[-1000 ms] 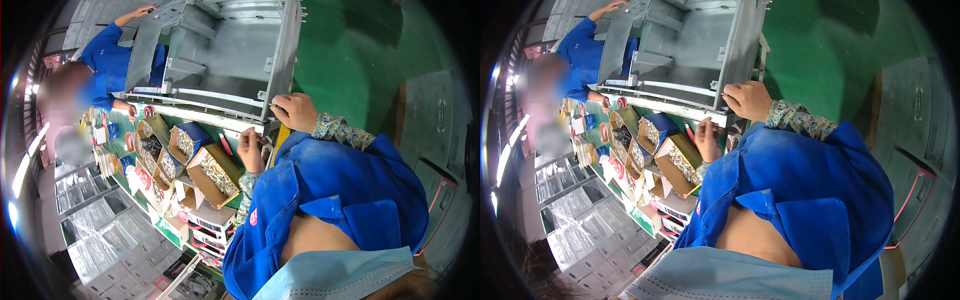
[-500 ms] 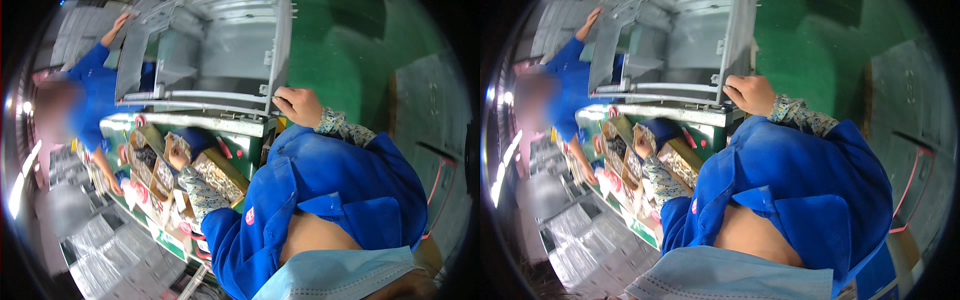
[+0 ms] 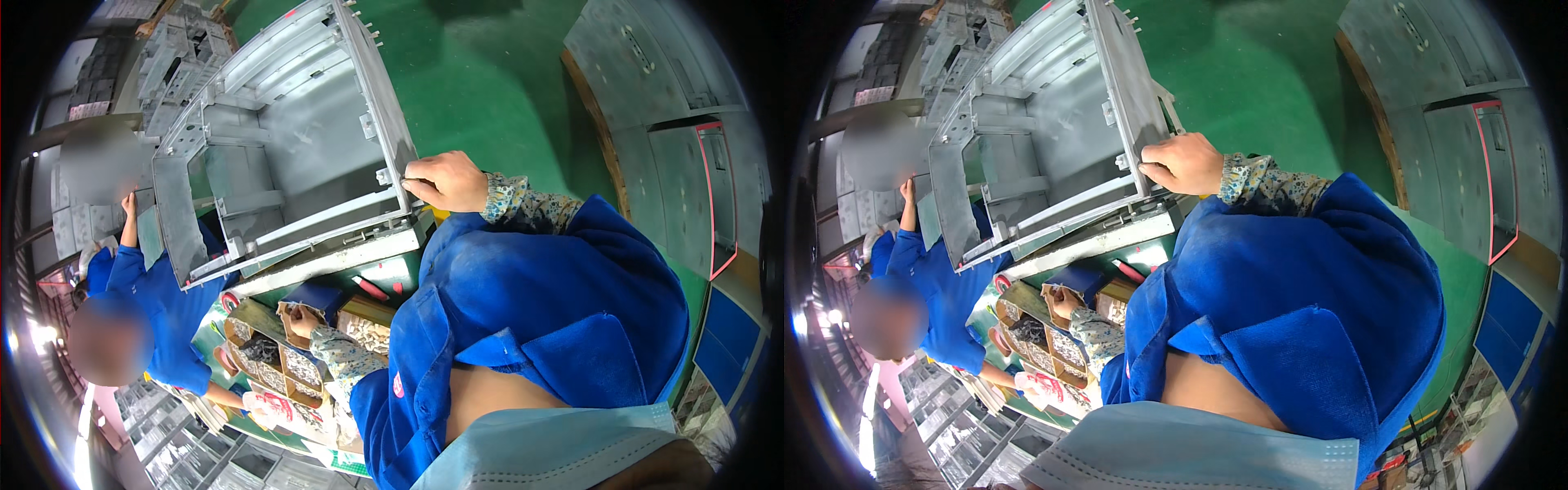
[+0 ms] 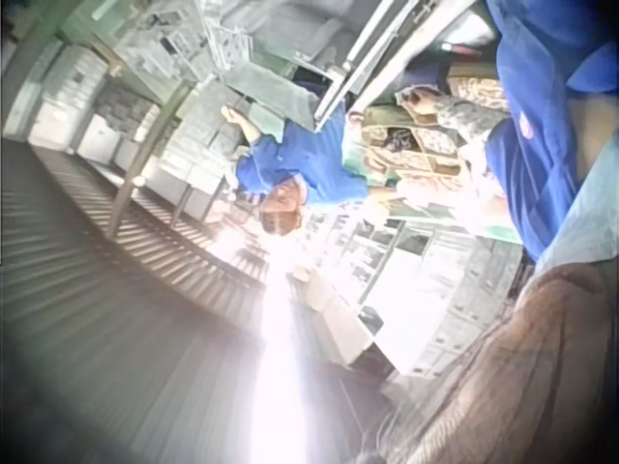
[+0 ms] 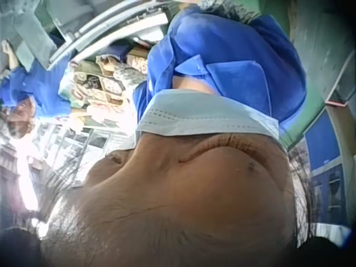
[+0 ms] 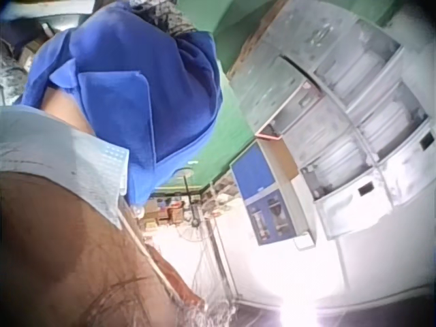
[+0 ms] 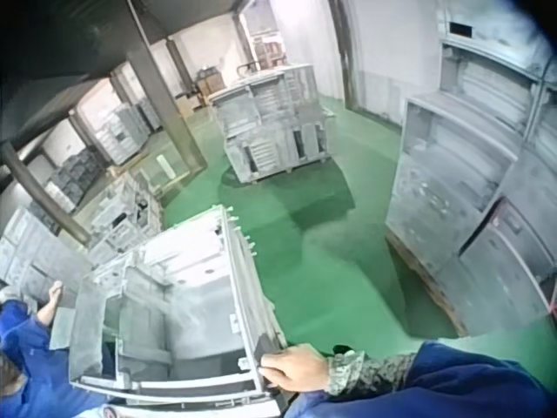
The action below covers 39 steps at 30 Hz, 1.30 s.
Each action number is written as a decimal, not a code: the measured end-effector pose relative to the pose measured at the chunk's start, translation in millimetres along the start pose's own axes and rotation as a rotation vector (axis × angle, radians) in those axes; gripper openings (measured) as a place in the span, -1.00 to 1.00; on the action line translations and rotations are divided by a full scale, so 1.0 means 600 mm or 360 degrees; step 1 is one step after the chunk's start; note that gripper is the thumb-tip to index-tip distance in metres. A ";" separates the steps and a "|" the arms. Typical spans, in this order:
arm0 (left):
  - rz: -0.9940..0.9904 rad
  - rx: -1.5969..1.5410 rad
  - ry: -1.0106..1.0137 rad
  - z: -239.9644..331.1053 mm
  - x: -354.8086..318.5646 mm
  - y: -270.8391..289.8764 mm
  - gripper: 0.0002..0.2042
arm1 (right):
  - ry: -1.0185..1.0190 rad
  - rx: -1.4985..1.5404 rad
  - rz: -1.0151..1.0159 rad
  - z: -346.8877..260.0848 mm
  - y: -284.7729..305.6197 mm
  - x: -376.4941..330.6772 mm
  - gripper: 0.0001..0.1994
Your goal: Assembling metal enclosure parts by positioning components and fastening them with a tool.
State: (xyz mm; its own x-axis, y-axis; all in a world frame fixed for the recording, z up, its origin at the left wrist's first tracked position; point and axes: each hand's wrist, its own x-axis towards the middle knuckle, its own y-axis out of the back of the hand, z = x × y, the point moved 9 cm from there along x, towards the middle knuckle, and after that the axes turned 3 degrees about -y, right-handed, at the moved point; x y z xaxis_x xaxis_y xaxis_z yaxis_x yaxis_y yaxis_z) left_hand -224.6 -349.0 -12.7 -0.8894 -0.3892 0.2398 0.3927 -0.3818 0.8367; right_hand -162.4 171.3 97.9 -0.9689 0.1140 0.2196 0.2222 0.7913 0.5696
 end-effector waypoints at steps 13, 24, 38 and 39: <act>0.0679 -0.0802 0.0268 0.020 -0.036 0.081 -0.86 | 0.0018 -0.0002 -0.0011 -0.017 0.001 -0.005 -0.87; 0.0129 -0.2026 0.0396 0.282 -0.118 0.071 -0.86 | 0.0041 0.0177 0.0231 -0.027 0.024 -0.015 -0.94; -0.0594 -0.2275 0.0480 0.414 -0.245 -0.002 -0.83 | 0.0061 0.0191 0.0454 -0.013 0.037 -0.025 -0.94; -0.0611 -0.2275 0.0480 0.420 -0.250 -0.004 -0.85 | 0.0055 0.0196 0.0473 -0.011 0.036 -0.026 -0.94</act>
State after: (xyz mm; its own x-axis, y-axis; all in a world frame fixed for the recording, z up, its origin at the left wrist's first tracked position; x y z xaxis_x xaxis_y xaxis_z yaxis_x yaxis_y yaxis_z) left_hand -151.2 -78.4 73.1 -0.9777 -0.1637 -0.1315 0.2028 -0.8988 -0.3886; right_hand -141.5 182.5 112.0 -0.8588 0.3324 0.3898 0.4781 0.7935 0.3766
